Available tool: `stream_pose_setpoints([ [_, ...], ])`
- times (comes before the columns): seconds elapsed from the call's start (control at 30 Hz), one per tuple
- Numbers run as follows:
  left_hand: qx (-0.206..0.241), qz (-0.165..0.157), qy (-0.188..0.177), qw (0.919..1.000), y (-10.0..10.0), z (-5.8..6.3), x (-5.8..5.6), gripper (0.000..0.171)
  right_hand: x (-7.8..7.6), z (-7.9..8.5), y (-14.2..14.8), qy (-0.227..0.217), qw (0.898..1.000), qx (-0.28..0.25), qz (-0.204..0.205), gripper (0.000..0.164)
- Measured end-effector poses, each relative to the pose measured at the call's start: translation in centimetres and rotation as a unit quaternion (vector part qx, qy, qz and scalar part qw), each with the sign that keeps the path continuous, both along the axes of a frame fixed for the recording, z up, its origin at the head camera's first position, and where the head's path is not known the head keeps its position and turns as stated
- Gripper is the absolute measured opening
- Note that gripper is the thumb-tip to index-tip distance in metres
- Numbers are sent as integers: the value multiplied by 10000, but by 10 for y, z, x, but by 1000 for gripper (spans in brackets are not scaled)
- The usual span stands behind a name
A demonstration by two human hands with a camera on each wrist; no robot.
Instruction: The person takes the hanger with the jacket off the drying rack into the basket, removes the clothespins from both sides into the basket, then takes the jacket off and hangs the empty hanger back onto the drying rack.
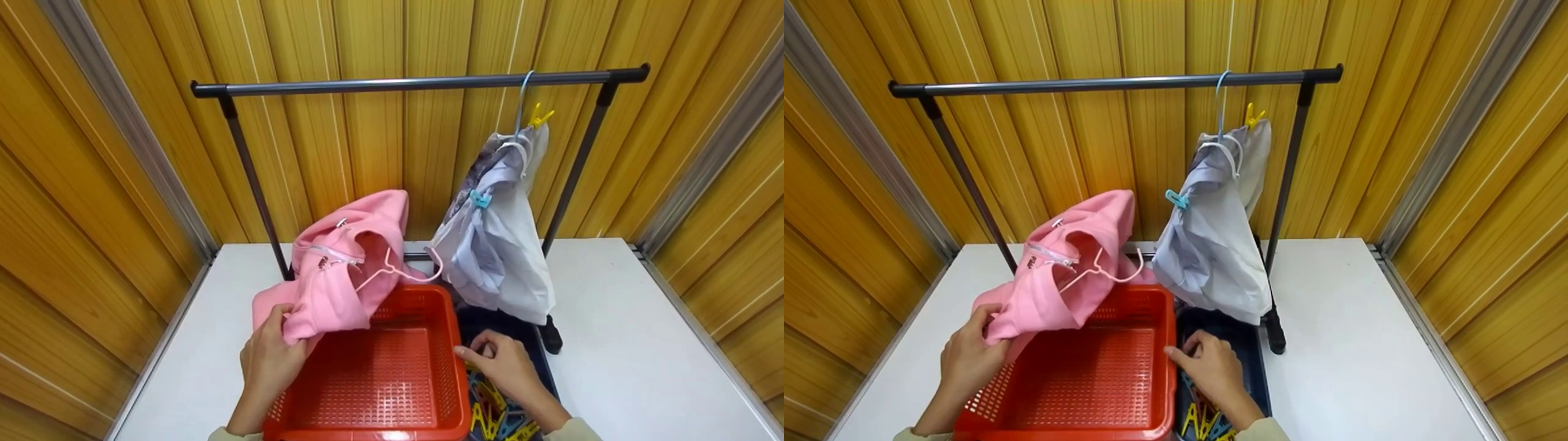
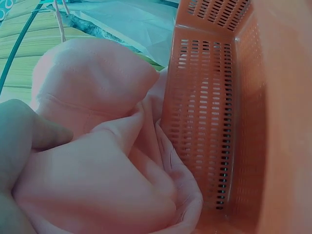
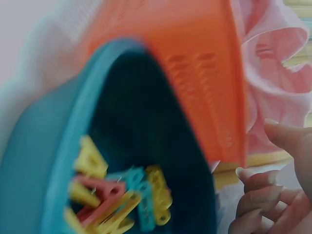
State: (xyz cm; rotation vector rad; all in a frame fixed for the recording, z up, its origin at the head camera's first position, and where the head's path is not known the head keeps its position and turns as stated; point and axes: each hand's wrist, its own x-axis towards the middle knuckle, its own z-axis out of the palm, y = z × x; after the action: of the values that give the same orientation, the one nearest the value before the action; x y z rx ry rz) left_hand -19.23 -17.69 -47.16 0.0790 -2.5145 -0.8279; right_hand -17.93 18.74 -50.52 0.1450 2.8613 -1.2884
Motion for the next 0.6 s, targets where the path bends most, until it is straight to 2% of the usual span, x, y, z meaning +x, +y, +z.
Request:
stream_pose_setpoints([
  [0.17,-104,-133,132,9998,-5,1,1,51,0,14,-11,232,9984,-340,391,39],
  [0.3,-156,-229,82,9996,-11,1,3,55,-3,24,-19,279,9957,-628,618,40],
  [0.6,-341,-349,145,9987,-23,-2,5,59,-9,38,-36,324,9915,-726,1027,43],
])
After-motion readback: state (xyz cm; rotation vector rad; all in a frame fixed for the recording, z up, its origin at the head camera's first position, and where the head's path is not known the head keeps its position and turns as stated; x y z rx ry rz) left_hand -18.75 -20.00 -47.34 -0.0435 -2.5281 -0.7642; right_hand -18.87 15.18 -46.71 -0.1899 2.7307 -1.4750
